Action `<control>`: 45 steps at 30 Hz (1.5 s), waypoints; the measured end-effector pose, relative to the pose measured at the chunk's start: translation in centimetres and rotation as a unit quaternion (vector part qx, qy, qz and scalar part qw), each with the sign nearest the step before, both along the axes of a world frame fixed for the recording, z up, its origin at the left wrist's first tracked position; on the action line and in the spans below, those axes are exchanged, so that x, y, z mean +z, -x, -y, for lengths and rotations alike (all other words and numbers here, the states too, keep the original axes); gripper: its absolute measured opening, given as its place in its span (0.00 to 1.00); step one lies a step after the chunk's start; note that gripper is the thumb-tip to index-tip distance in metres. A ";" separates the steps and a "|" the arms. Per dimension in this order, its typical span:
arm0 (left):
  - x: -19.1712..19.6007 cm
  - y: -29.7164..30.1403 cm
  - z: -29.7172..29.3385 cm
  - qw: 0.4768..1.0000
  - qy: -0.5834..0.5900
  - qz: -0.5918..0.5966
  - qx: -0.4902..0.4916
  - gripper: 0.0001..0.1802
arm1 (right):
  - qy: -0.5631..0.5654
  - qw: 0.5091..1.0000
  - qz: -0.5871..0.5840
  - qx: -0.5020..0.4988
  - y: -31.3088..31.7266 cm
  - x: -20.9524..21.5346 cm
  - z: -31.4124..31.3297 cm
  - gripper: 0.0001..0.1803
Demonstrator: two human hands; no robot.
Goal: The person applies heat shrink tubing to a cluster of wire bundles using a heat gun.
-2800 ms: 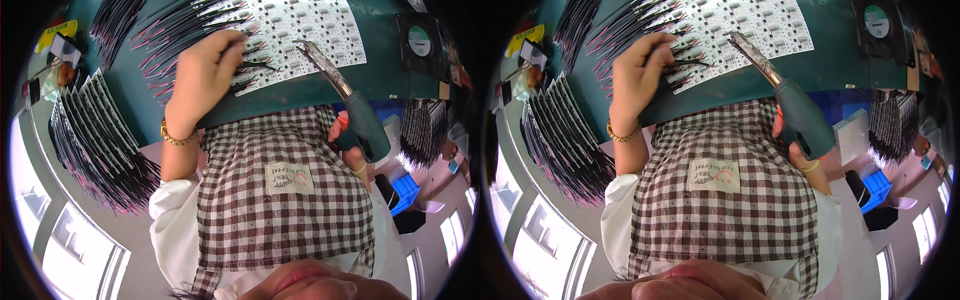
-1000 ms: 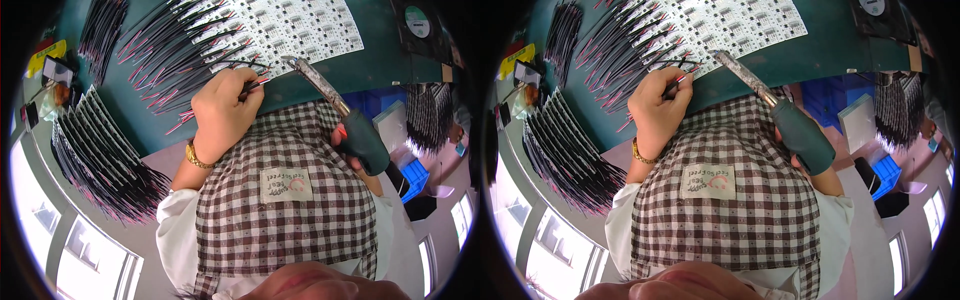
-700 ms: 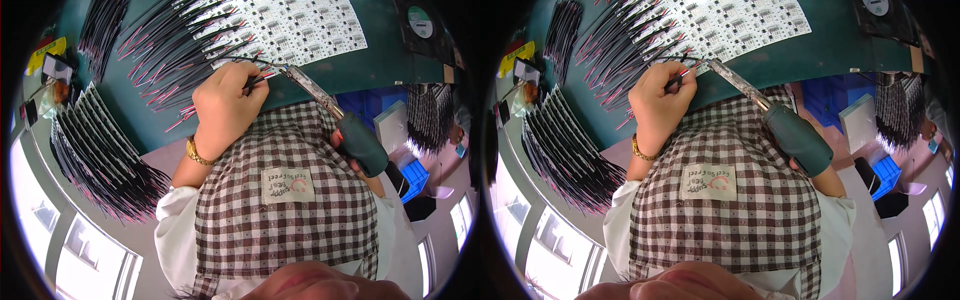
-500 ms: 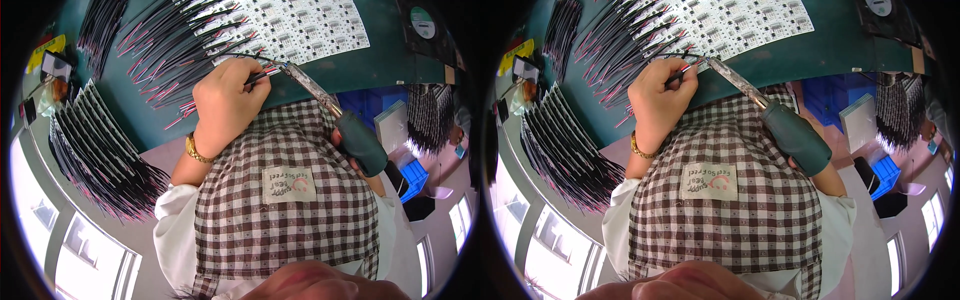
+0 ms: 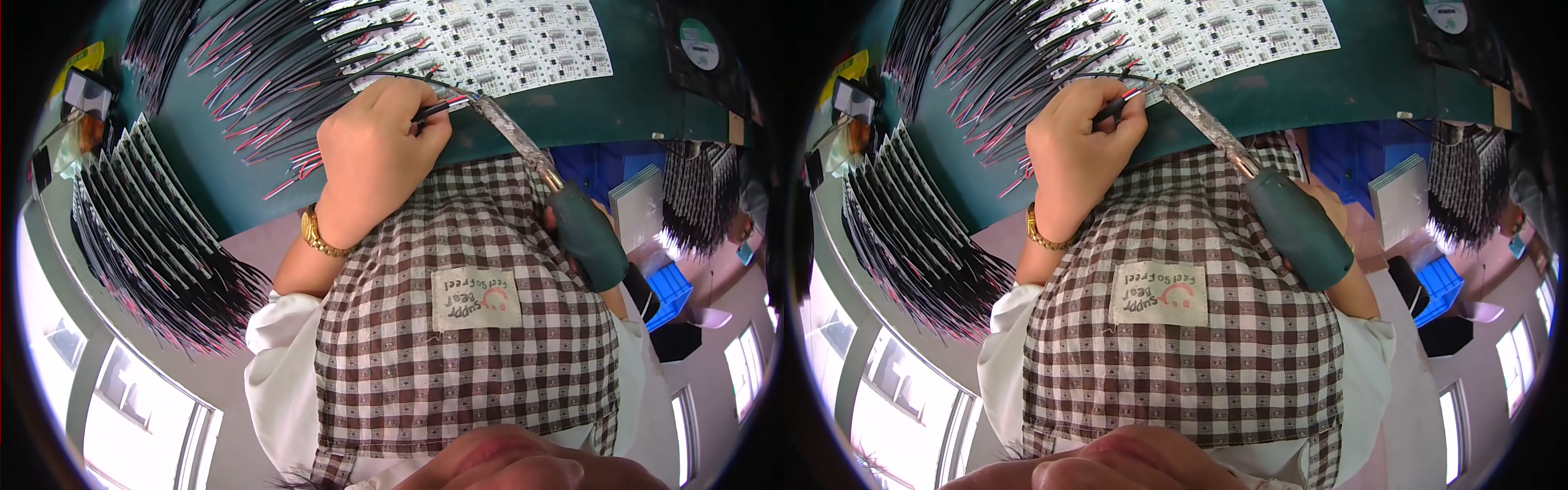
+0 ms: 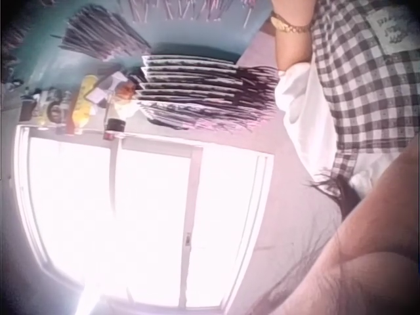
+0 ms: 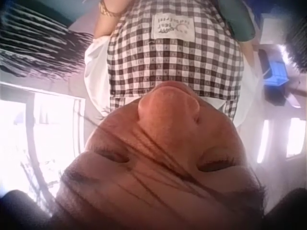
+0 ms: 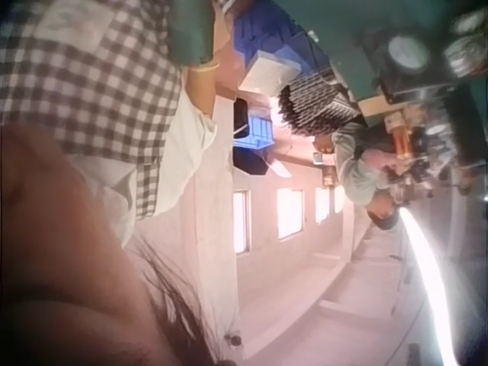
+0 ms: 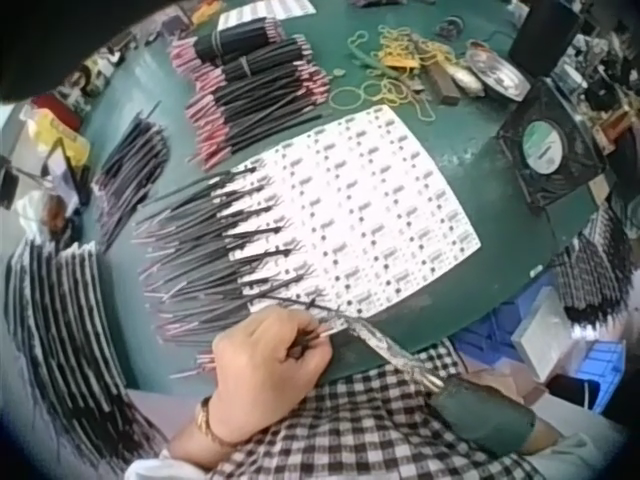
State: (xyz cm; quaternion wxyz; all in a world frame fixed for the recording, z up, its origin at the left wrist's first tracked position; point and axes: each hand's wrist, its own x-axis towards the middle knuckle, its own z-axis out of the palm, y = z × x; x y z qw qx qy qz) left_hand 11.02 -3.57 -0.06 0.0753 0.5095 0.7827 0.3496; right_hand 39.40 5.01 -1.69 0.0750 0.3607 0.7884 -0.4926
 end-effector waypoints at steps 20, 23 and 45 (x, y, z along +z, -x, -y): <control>1.2 1.8 0.3 0.996 0.072 0.034 -0.047 0.07 | 0.336 0.889 0.276 -0.142 5.9 4.9 -2.3 0.09; 0.8 1.8 0.5 0.996 0.069 0.031 -0.048 0.07 | 0.315 0.880 0.324 -0.150 6.9 5.0 -2.1 0.11; 1.1 2.2 -0.2 0.994 0.060 0.007 -0.087 0.08 | 0.335 0.873 0.216 -0.280 5.4 3.8 -0.6 0.26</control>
